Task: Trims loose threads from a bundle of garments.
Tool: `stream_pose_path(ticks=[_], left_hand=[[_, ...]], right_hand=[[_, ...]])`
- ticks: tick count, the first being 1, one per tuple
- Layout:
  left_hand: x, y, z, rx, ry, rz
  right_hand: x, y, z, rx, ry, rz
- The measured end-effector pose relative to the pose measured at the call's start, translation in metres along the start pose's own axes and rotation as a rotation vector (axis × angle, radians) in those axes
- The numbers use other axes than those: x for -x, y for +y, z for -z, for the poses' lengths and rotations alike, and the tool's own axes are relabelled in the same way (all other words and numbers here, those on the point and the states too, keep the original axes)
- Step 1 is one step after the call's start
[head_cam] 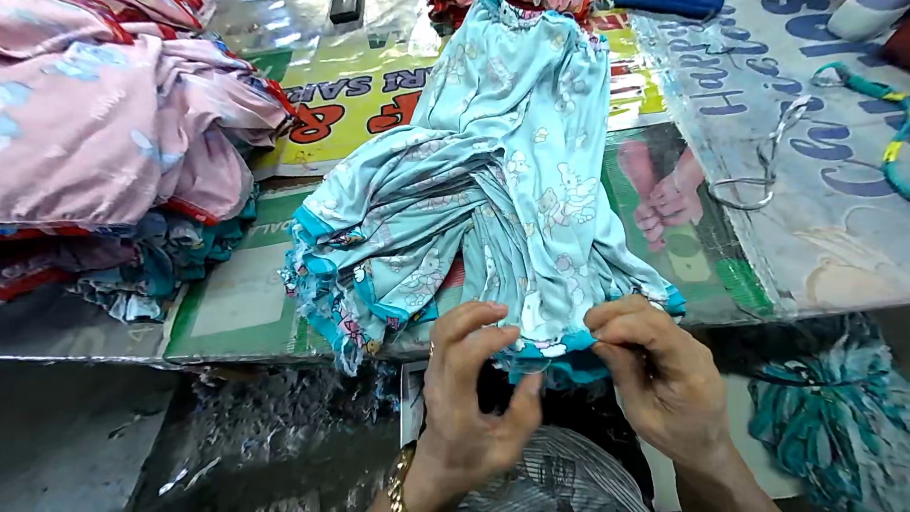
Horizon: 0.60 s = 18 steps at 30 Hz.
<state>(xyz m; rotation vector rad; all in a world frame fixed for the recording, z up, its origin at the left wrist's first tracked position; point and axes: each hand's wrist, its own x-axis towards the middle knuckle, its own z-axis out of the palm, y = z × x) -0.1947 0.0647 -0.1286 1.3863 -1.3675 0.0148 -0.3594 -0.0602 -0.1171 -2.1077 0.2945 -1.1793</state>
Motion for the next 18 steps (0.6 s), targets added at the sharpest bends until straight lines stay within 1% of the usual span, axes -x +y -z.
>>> stream_pose_path(ticks=[2,4,6,7,8,11,13,14,16,18], left_hand=[[-0.002,0.008,-0.007,-0.121,0.003,-0.076],[-0.008,0.010,-0.015,-0.192,-0.033,-0.095],[-0.014,0.006,-0.018,-0.153,-0.086,-0.059],[-0.017,0.002,-0.016,-0.077,-0.121,-0.023],[-0.020,-0.001,-0.013,0.058,-0.163,0.029],[-0.033,-0.008,-0.003,0.633,-0.284,0.221],[-0.040,-0.010,0.000,0.877,-0.331,0.358],[-0.043,-0.011,0.000,0.936,-0.336,0.408],[-0.047,-0.010,-0.003,0.951,-0.334,0.456],[-0.048,-0.009,-0.006,0.919,-0.334,0.439]], right_hand=[[0.000,-0.003,-0.005,0.140,0.000,0.040],[0.000,-0.005,-0.010,0.225,0.007,0.077],[0.001,-0.006,-0.010,0.190,0.012,0.075],[0.000,-0.006,-0.008,0.109,0.001,0.041],[0.000,-0.007,-0.005,0.002,-0.016,-0.013],[-0.008,-0.003,0.005,-0.263,-0.015,-0.209],[-0.014,0.004,0.006,-0.390,-0.004,-0.288],[-0.016,0.007,0.006,-0.446,-0.002,-0.304],[-0.021,0.010,0.007,-0.510,0.004,-0.308],[-0.023,0.011,0.010,-0.497,0.016,-0.305]])
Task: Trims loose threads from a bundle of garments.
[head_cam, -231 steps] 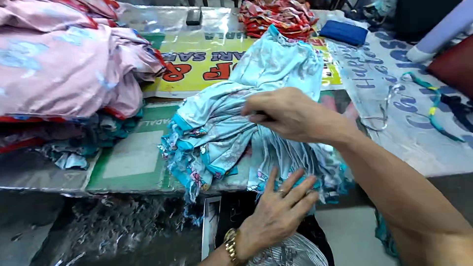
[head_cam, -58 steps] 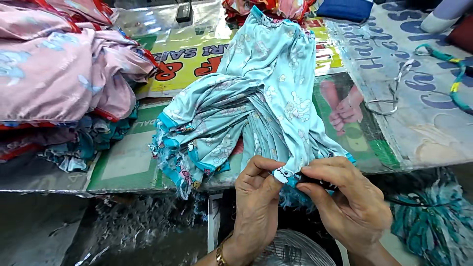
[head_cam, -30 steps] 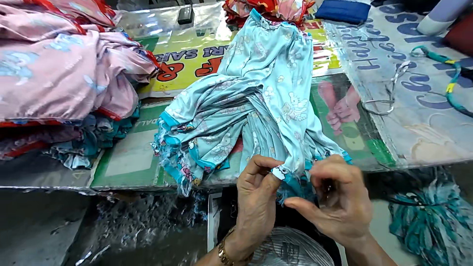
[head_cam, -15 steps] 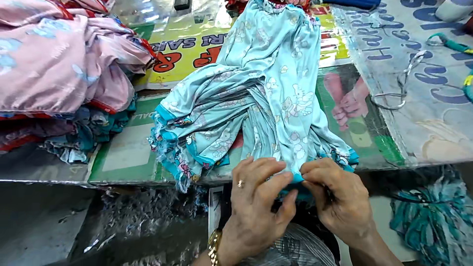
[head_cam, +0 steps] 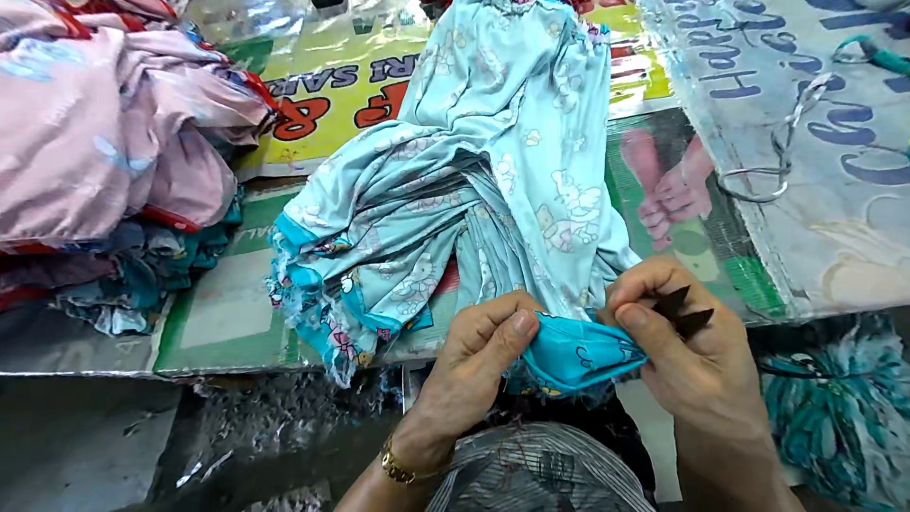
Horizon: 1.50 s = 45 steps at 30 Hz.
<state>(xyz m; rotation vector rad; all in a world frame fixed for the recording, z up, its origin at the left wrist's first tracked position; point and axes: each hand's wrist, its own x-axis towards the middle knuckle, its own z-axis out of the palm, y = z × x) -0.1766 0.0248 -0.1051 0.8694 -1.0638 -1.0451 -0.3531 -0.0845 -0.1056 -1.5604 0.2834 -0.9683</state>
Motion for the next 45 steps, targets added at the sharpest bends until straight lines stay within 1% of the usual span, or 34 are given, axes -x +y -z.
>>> stream_pose_path(ticks=[1,4,5,6,9,12,15,18,20,22,25,27,29,30,32,34,37,39,41,43,45], left_hand=[[0.000,0.000,-0.002,-0.026,-0.007,-0.014],[-0.002,-0.001,-0.011,-0.141,-0.022,-0.059],[-0.003,-0.001,-0.015,-0.183,-0.019,-0.073],[-0.004,-0.001,-0.018,-0.226,-0.018,-0.086],[-0.008,-0.004,-0.025,-0.309,-0.017,-0.129],[-0.009,-0.008,-0.026,-0.296,0.013,-0.120],[-0.010,-0.012,-0.027,-0.270,0.069,-0.096],[-0.008,-0.013,-0.030,-0.170,0.120,-0.062],[-0.011,-0.012,-0.032,-0.146,0.136,-0.070],[-0.012,-0.011,-0.037,-0.205,0.167,-0.098],[-0.011,-0.011,-0.043,-0.410,0.193,-0.154],[-0.014,-0.010,-0.042,-0.408,0.175,-0.153],[-0.015,-0.009,-0.039,-0.319,0.147,-0.104],[-0.014,-0.008,-0.037,-0.295,0.129,-0.091],[-0.015,-0.008,-0.035,-0.340,0.080,-0.120],[-0.015,-0.006,-0.035,-0.470,0.048,-0.180],[-0.013,-0.005,-0.038,-0.701,0.054,-0.262],[-0.014,-0.003,-0.039,-0.789,0.058,-0.302],[-0.015,0.001,-0.038,-0.832,0.043,-0.306],[-0.016,0.008,-0.034,-0.767,-0.020,-0.229],[-0.020,0.018,-0.029,-0.546,-0.099,-0.087]], right_hand=[[0.000,-0.001,0.002,0.056,0.014,0.013],[-0.001,-0.007,0.009,0.409,0.081,0.107],[0.000,-0.011,0.012,0.490,0.091,0.144],[0.001,-0.014,0.013,0.540,0.092,0.176],[0.001,-0.018,0.007,0.648,0.011,0.237],[-0.003,-0.011,0.003,0.557,0.009,0.249],[-0.003,-0.002,0.003,0.445,0.055,0.177],[-0.001,0.001,0.004,0.318,0.108,0.090],[-0.003,0.001,0.005,0.311,0.115,0.085],[-0.003,0.003,0.004,0.337,0.114,0.090],[-0.001,0.004,0.001,0.281,0.119,0.092],[-0.001,0.004,0.002,0.144,0.135,0.070],[0.001,0.003,0.007,-0.052,0.150,0.005],[0.002,0.002,0.009,-0.098,0.145,-0.016],[0.002,0.000,0.010,-0.097,0.128,-0.011],[0.001,-0.002,0.010,-0.018,0.127,0.039],[0.002,-0.008,0.009,0.215,0.144,0.147],[0.004,-0.012,0.009,0.410,0.136,0.225],[0.007,-0.017,0.009,0.584,0.113,0.318],[0.012,-0.024,0.008,0.705,0.098,0.351],[0.017,-0.031,0.010,0.817,0.072,0.258]])
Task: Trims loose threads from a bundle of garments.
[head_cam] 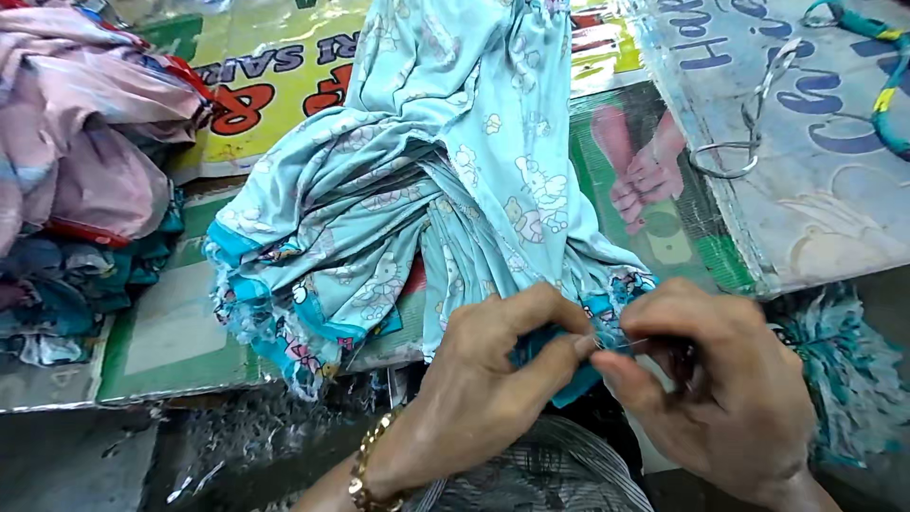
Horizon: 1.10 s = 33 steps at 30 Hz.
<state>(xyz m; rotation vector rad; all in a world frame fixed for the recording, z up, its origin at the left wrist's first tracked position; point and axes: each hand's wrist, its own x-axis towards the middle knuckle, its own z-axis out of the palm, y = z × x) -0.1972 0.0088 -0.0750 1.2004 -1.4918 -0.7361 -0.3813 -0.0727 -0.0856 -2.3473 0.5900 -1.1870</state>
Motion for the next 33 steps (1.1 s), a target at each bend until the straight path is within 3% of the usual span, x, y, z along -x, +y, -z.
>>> stream_pose_path(ticks=[3,6,19,33], left_hand=[[-0.007,0.007,0.014,0.208,-0.089,0.153],[-0.010,0.011,0.021,0.199,-0.158,0.189],[-0.014,0.023,0.019,-0.237,-0.190,-0.064],[-0.021,0.012,0.010,-0.222,-0.176,-0.052]], right_hand=[[-0.001,0.005,0.016,0.041,-0.166,-0.123],[-0.004,0.010,0.028,-0.106,-0.251,-0.186],[-0.030,0.028,0.035,-0.488,-0.496,-0.107],[-0.030,0.036,0.022,-0.657,-0.524,-0.172]])
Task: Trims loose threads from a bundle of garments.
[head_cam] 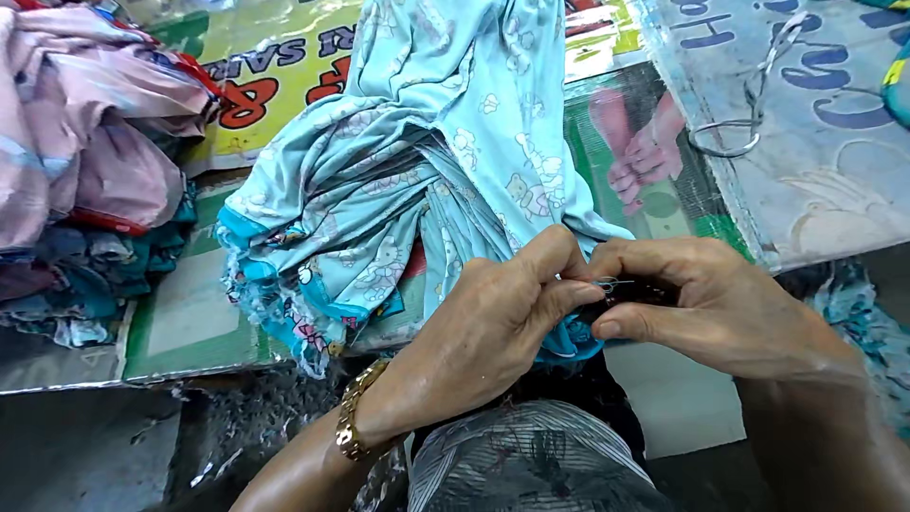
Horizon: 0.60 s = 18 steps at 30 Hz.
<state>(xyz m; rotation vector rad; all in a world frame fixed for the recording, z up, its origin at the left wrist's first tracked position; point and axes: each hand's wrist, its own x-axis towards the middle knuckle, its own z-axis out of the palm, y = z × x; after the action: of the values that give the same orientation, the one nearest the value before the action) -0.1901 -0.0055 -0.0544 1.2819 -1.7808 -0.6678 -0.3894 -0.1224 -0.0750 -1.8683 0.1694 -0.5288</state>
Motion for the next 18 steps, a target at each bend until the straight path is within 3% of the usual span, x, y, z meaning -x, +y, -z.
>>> stream_pose_path(ticks=[11,15,18], left_hand=[[0.000,-0.003,-0.005,-0.007,0.049,-0.012],[0.007,-0.005,-0.004,0.063,0.164,-0.027],[0.024,-0.005,-0.014,-0.013,0.386,-0.141]], right_hand=[[0.008,0.008,-0.008,-0.081,0.096,-0.018],[0.019,0.011,-0.025,0.029,0.160,-0.018],[0.019,0.015,-0.045,0.109,0.302,0.078]])
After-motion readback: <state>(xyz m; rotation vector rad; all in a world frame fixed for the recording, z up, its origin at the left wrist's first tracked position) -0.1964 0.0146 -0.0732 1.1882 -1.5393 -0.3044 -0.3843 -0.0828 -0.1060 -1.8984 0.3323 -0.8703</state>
